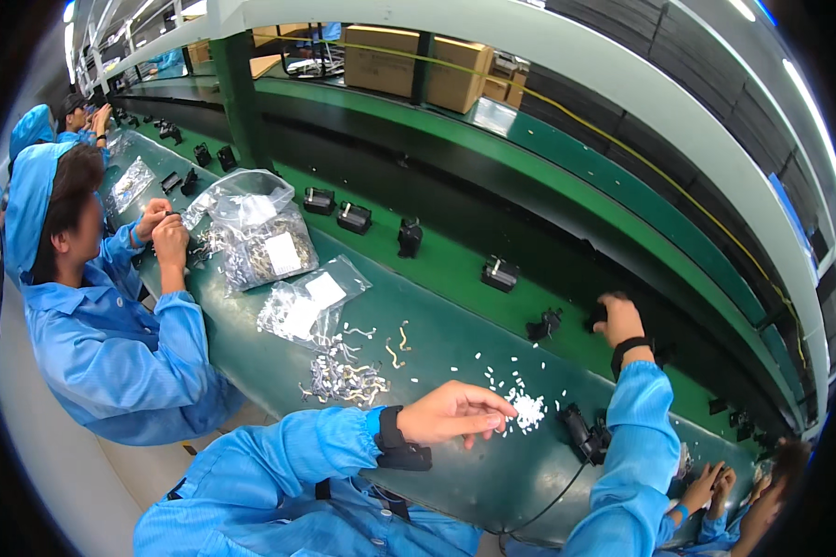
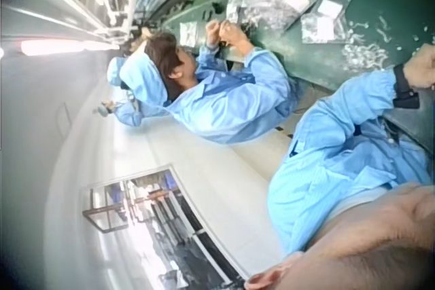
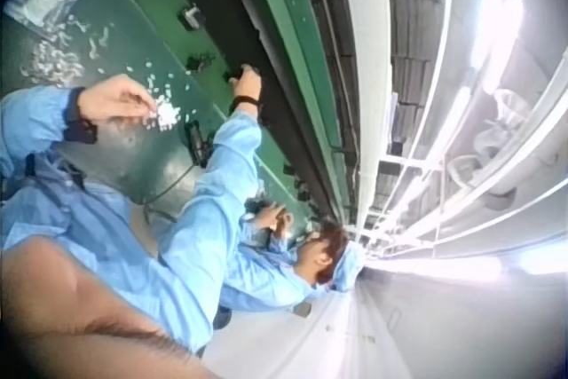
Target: Manually assembling small plastic electronic or mechanical housing components by inserting tiny white pins or connectors.
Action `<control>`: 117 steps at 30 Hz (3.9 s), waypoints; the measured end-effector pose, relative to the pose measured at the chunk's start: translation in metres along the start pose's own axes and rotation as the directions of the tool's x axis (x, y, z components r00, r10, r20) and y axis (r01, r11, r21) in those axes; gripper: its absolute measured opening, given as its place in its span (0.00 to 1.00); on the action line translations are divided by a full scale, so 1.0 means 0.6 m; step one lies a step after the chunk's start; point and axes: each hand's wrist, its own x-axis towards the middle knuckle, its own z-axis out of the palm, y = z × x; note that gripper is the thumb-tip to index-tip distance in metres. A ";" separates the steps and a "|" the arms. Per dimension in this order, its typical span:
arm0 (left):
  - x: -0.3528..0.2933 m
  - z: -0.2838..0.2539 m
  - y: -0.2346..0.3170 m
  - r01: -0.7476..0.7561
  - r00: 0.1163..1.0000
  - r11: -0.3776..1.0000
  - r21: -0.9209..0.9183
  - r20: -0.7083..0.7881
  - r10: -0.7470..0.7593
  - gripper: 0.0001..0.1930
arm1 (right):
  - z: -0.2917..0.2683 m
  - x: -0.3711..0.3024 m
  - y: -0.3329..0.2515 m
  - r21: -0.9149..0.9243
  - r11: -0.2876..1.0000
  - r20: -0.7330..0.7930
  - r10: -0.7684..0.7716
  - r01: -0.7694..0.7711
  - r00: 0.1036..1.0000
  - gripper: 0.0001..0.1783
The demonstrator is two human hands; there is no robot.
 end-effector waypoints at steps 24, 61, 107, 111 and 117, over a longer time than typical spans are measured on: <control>-0.035 -0.001 0.027 -0.088 0.907 0.989 -0.122 0.401 0.130 0.21 | 0.086 -0.072 -0.526 0.423 0.832 0.066 -0.423 0.358 0.904 0.06; -0.005 0.023 0.020 -0.159 0.809 0.405 0.900 -0.117 0.577 0.05 | -0.025 -0.287 -0.390 0.701 0.686 -0.345 0.085 0.196 0.935 0.09; -0.007 -0.026 0.024 0.187 0.930 0.800 -0.570 -0.159 -0.331 0.29 | -0.064 -0.138 -0.419 0.991 0.135 -0.003 0.184 -0.023 0.983 0.25; -0.010 -0.029 0.031 0.009 0.947 0.807 -0.590 -0.253 -0.196 0.29 | -0.021 0.030 -0.463 0.896 0.443 0.059 -0.036 -0.037 0.998 0.41; -0.003 -0.072 0.021 -0.382 0.861 0.695 -0.609 -0.508 0.029 0.28 | 0.097 0.185 -0.486 0.531 0.842 0.057 -0.147 0.095 0.987 0.50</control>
